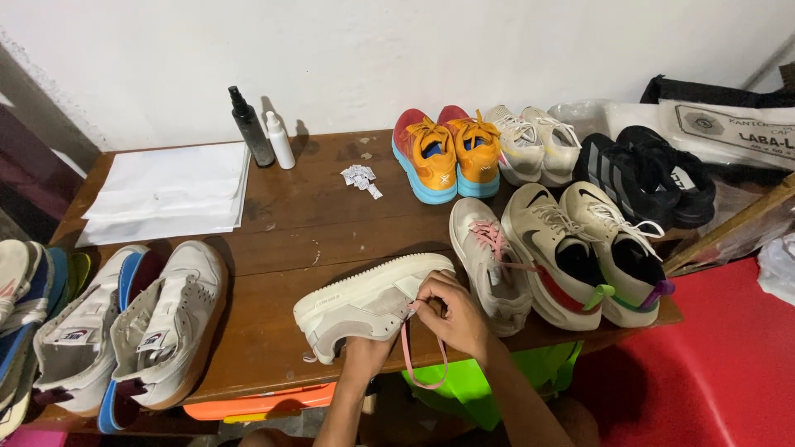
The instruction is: The person laces a white sneaker with pink shoelaces. They thread the laces through the eyelets, pull them tight, and tie a knot at the top.
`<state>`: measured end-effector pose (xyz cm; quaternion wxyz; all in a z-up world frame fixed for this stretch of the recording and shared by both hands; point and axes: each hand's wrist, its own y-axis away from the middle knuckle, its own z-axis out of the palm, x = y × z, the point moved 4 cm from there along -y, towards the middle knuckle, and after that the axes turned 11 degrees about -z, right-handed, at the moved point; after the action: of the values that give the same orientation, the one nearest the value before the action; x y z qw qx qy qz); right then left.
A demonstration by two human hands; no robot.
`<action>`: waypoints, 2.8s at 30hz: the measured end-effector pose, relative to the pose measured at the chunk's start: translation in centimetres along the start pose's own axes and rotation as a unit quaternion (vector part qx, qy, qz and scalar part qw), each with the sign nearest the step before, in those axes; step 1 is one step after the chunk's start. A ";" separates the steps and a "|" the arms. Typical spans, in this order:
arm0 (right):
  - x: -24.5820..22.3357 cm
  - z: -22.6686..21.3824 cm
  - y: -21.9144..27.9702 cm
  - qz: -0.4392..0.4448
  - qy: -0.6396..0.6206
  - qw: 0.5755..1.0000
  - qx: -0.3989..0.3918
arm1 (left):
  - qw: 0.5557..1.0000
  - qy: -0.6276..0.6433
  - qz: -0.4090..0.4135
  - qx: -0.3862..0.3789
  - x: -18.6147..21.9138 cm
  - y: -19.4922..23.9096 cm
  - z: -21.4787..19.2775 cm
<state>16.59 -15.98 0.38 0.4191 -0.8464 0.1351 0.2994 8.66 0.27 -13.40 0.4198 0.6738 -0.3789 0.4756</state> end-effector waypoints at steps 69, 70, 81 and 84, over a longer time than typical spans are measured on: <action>-0.8 1.7 0.5 0.400 -0.104 0.910 0.024 | 0.978 0.093 0.164 0.084 1.8 -1.1 0.3; -1.0 1.8 0.5 0.431 -0.160 0.888 0.036 | 0.979 0.164 0.104 0.060 1.0 -1.4 0.5; -1.7 1.7 1.9 0.227 0.034 0.972 0.055 | 0.999 0.042 0.008 0.002 6.5 1.5 -1.2; -3.5 1.7 2.9 0.125 0.146 0.974 0.117 | 0.999 0.021 0.044 0.020 6.6 1.3 -1.2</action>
<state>11.78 -16.49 -0.12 0.4497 -0.8027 0.3338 0.2050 8.77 0.14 -6.55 0.3929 0.6543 -0.3896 0.5155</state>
